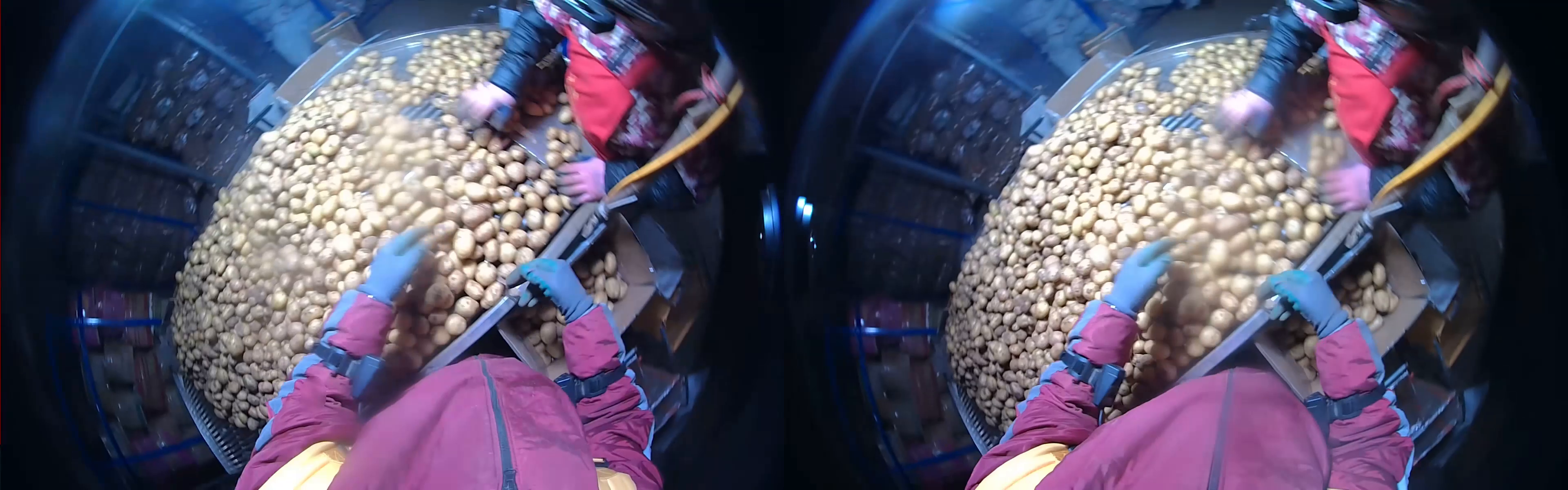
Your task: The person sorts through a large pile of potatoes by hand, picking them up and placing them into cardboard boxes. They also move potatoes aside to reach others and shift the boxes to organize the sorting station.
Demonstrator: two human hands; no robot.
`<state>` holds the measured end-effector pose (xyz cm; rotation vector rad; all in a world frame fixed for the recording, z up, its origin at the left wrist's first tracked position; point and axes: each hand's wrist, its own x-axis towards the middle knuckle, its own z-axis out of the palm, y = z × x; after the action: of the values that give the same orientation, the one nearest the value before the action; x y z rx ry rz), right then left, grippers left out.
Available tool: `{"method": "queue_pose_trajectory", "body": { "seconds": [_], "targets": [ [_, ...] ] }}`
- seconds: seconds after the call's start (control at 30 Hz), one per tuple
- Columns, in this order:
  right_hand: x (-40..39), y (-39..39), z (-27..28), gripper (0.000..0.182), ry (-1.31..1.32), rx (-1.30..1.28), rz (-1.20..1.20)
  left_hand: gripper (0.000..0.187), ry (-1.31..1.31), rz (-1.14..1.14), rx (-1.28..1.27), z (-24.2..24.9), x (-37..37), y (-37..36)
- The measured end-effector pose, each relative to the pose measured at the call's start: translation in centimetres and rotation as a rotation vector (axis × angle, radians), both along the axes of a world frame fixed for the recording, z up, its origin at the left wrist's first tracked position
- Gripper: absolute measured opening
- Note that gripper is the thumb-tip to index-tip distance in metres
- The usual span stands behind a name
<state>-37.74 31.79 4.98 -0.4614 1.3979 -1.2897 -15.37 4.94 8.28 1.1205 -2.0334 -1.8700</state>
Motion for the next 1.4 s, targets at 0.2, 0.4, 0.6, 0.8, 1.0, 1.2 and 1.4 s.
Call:
{"method": "queue_pose_trajectory", "body": {
  "seconds": [0.2, 0.4, 0.6, 0.8, 1.0, 1.2, 1.4],
  "targets": [
    [0.5, -6.7, -0.6, 0.033, 0.083, 0.093, 0.063, 0.050, -0.312, 0.392, -0.713, -9.2, 13.4, -15.6],
    [-1.8, -7.5, -2.3, 0.045, -0.005, 0.254, -0.180, 0.052, -0.230, 0.030, -0.812, -3.6, 0.5, -10.0],
    [-2.2, -6.3, -4.4, 0.046, -0.066, 0.345, -0.215, 0.040, 0.038, 0.086, -0.750, -3.3, -6.8, -19.4],
    [-2.9, -5.8, -5.5, 0.053, -0.190, 0.320, -0.343, 0.048, -0.566, 0.211, -1.165, -7.1, -3.4, -36.0],
    [-2.3, -6.8, -4.2, 0.054, -0.130, 0.378, -0.362, 0.066, -0.755, 0.083, -0.997, -7.3, -4.0, -39.6],
    [-2.3, -6.7, -4.6, 0.055, -0.142, 0.394, -0.369, 0.065, -0.856, -0.181, -0.790, -5.7, -4.1, -38.3],
    [-2.5, -6.4, -4.6, 0.055, -0.165, 0.355, -0.355, 0.045, -0.782, -0.255, -1.013, -6.4, -3.9, -32.6]
  ]
}}
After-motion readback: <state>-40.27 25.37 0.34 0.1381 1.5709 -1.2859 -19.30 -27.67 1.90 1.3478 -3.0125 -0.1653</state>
